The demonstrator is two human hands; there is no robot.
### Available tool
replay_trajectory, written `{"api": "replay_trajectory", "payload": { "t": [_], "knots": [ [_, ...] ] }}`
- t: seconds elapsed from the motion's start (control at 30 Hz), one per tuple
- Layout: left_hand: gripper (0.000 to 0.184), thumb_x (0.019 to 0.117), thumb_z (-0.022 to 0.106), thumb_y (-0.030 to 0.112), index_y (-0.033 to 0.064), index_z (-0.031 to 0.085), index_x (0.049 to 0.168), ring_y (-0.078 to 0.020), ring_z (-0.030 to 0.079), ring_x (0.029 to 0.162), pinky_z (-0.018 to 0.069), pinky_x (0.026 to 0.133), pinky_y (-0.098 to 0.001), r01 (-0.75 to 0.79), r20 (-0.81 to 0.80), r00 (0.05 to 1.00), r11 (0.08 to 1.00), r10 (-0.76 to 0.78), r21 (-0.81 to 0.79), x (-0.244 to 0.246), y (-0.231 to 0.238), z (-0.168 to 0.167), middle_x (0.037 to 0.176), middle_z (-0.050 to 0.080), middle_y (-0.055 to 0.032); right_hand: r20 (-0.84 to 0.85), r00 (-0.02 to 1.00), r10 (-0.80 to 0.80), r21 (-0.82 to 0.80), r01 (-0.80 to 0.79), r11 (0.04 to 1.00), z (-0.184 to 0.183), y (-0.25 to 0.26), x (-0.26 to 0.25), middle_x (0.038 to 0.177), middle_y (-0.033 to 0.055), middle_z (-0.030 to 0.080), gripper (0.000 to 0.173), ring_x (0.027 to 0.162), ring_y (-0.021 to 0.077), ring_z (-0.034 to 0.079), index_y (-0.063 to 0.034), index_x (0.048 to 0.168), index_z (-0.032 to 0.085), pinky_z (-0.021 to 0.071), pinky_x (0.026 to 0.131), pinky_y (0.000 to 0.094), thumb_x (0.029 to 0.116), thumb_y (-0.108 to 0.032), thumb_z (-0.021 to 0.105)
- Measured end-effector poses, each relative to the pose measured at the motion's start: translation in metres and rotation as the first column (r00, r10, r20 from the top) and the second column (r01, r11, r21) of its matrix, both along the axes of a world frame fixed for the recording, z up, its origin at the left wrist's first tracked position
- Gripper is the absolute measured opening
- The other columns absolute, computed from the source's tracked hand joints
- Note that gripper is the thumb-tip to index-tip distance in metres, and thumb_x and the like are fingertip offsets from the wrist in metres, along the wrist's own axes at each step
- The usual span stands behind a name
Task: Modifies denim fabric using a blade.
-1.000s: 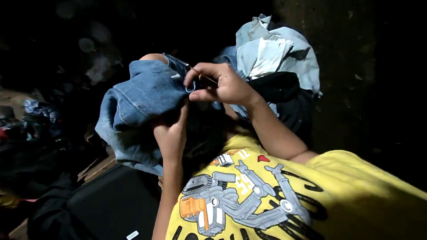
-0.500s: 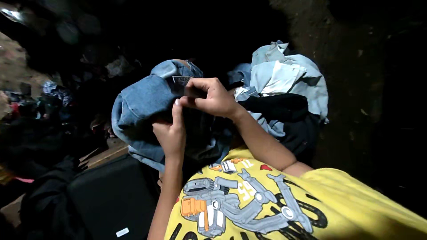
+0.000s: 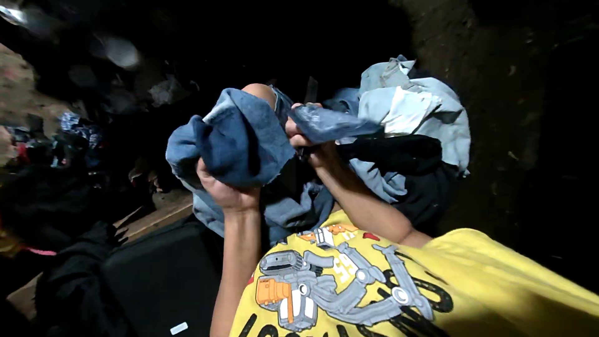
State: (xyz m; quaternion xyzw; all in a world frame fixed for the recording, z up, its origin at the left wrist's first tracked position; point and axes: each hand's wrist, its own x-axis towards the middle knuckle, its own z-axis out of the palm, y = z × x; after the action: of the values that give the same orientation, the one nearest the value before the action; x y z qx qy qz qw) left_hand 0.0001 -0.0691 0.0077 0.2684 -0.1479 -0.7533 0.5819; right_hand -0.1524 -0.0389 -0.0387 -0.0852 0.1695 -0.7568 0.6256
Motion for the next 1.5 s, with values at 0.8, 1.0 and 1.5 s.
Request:
{"api": "replay_trajectory", "payload": {
  "t": [0.8,1.0,1.5],
  "knots": [
    [0.052,0.1017,0.054,0.029,-0.0046,0.069,0.065,-0.0378,0.071,0.064,0.0544,0.058,-0.0528,0.539,0.919,-0.186,0.818,0.347,-0.200,0.028,0.074,0.015,0.061,0.066,-0.0188,-0.392,-0.751,0.532,0.598,0.232,0.767,0.155,-0.076,-0.060,0.086,0.0267,0.064,0.030,0.087,0.0488,0.062,0.0000,0.092,0.066,0.0413,0.067,0.0674,0.1023,-0.028,0.061],
    [0.049,0.0970,0.056,0.030,-0.0018,0.063,0.061,-0.0309,0.067,0.055,0.0512,0.052,-0.0467,0.365,0.903,-0.028,0.845,0.429,-0.390,0.035,0.072,-0.008,0.056,0.061,-0.0153,-0.708,-0.664,0.240,0.421,-0.124,0.898,0.175,-0.127,0.017,0.080,0.0114,0.059,0.030,0.075,0.0289,0.058,-0.0058,0.096,0.066,0.0426,0.065,0.0550,0.1024,-0.034,0.060],
    [0.058,0.1007,0.052,0.037,0.0023,0.049,0.054,-0.0243,0.054,0.047,0.0433,0.049,-0.0427,0.411,0.965,0.063,0.874,0.256,-0.259,0.048,0.062,-0.011,0.049,0.048,-0.0097,-0.983,0.076,0.166,0.148,-0.200,0.969,0.165,-0.148,0.008,0.055,-0.0082,0.047,0.026,0.045,-0.0023,0.042,-0.0077,0.074,0.057,0.0379,0.044,0.0146,0.1003,-0.005,0.052]
  ]
}}
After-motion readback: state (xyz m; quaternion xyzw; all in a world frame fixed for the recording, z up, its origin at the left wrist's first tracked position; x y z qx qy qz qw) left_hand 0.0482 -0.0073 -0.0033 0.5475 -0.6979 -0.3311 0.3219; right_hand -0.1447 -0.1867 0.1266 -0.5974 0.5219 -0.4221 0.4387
